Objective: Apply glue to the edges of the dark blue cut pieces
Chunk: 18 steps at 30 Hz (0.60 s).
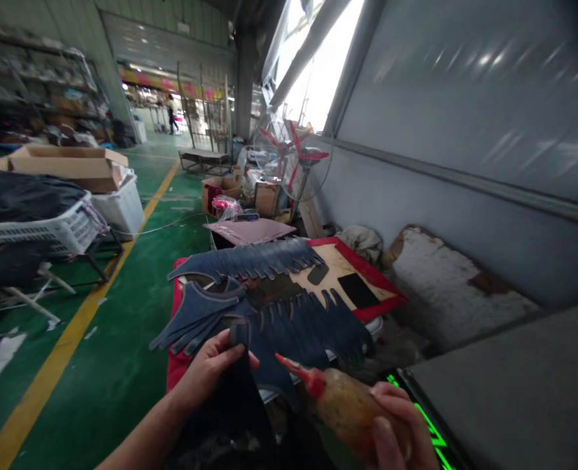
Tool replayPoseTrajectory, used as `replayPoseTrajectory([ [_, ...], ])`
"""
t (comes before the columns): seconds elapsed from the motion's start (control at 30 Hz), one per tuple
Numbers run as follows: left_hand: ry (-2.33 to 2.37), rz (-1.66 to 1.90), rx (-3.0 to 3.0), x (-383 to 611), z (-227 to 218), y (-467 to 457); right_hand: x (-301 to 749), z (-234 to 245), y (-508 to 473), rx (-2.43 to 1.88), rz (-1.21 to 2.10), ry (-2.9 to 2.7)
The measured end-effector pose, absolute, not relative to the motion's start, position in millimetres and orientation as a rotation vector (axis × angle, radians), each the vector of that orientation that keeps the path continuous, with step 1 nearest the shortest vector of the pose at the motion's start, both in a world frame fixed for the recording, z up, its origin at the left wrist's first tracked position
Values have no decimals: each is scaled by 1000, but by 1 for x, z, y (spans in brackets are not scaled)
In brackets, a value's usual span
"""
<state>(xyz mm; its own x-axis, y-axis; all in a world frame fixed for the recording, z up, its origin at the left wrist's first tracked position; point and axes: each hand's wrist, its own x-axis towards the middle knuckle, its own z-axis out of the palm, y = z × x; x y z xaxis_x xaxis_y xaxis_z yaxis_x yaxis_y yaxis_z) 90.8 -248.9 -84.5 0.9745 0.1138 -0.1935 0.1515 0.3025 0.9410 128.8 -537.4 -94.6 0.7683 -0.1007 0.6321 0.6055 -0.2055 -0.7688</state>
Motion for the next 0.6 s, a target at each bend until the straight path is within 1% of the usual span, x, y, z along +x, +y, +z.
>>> replayPoseTrajectory([
  [0.13,115,-160,1163,81,-83,-290,114,-63,-550,-1803,-864,-727],
  [0.3,-19,-238,1274,76,-79,-317,93,-41,-563,-1891,-995,-787],
  [0.43,-58,-270,1287,74,-74,-333,80,-38,-575,-1915,-1093,-763],
  [0.6,-5,-368,1234,73,-68,-347,69,-50,-589,-1897,-1146,-659],
])
